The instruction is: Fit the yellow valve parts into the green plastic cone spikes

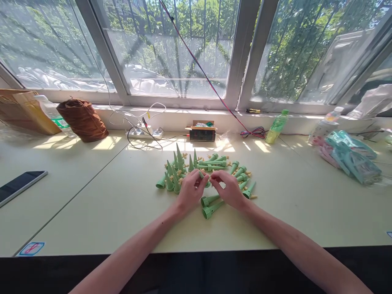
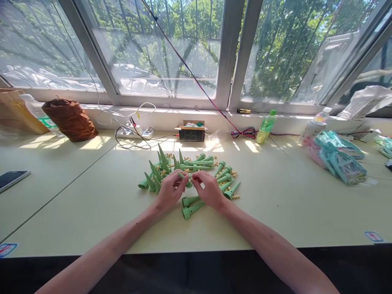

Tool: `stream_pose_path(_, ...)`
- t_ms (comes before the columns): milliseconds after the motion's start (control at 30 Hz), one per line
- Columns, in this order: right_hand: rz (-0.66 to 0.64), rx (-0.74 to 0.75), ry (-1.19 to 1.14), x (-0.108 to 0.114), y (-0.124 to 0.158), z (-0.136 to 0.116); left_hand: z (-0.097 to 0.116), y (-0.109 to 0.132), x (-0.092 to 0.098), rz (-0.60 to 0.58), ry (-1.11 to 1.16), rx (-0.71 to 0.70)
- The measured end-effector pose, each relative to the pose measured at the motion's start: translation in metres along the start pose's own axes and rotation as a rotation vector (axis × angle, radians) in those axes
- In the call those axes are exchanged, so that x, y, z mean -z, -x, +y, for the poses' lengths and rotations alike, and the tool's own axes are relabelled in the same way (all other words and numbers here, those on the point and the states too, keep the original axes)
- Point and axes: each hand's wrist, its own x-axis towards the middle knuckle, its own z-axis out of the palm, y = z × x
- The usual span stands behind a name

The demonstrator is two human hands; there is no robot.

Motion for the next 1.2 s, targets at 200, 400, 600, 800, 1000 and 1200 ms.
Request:
stream_pose_path(200,0.003,-0.025,-0.019,0.000,0.001,0.001,0.001,0.001,0.000,-0.020,0.000,-0.067)
stream_pose_path(400,-0.005,-0.018,-0.005,0.002,0.000,-0.002,0.002,0.002,0.000,-0.033,-0.021,-0.118)
stream_pose_path(600,-0.034,-0.060,-0.061,0.003,-0.001,-0.005,-0.002,0.002,-0.001,-0.001,-0.014,-0.158)
stream_pose_path(800,-0.032,-0.040,-0.043,0.003,-0.002,-0.009,-0.007,0.001,-0.003,0.049,0.012,-0.117)
stream_pose_path(1000,-0.063,0.001,-0.008,0.004,-0.002,-0.006,-0.012,0.002,-0.004,0.089,-0.033,-0.073)
stream_pose_path(1200,-0.096,0.003,0.001,0.003,-0.001,-0.001,-0.012,0.003,-0.004,0.094,-0.037,-0.061)
